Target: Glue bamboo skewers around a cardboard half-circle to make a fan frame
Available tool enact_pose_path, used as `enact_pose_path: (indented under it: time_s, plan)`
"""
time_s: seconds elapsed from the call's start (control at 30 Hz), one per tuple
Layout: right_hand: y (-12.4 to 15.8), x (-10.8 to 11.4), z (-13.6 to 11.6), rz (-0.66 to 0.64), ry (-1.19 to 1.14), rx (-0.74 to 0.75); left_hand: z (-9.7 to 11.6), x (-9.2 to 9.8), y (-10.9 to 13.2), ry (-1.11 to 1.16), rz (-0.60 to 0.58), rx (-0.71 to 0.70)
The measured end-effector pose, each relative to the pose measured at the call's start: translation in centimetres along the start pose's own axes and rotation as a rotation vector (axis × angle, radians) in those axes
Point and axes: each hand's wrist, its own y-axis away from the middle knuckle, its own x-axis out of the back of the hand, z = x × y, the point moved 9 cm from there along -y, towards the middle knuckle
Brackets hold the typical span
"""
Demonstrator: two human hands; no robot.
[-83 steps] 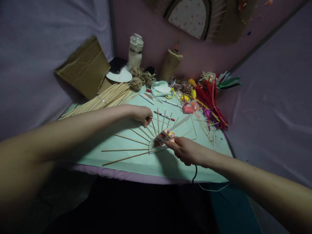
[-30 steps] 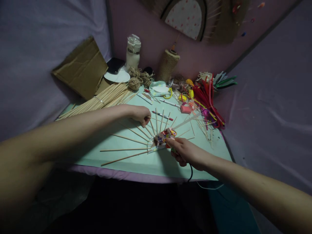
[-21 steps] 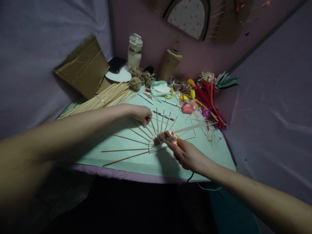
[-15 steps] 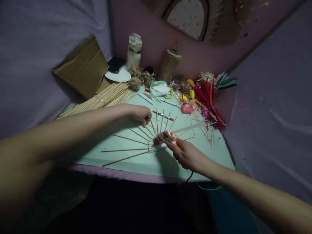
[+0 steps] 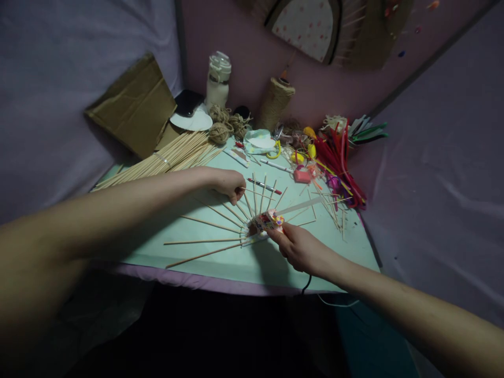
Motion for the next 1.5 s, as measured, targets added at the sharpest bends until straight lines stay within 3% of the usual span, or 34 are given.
enact_pose_path:
  time_s: [0.4, 0.7, 0.9, 1.07, 1.5]
  plan:
    - [-0.5, 0.4, 0.3, 0.055, 0.148, 0.052, 0.0, 0.1, 0.0, -0.013, 0.003, -0.002]
    - [0.0, 0.1, -0.1, 0.008, 0.091, -0.025, 0.2, 0.1, 0.3, -0.001, -0.004, 0.028]
    - [0.2, 0.9, -0.5, 0.049, 0.078, 0.042, 0.4, 0.1, 0.3, -0.008, -0.01, -0.004]
    - [0.1, 0.4, -0.7, -0.007, 0.047, 0.028, 0.3, 0.1, 0.2, -0.012, -0.005, -0.004]
    - [-0.2, 0.2, -0.8, 0.009, 0.084, -0.013, 0.6, 0.2, 0.5, -0.006, -0.005, -0.007]
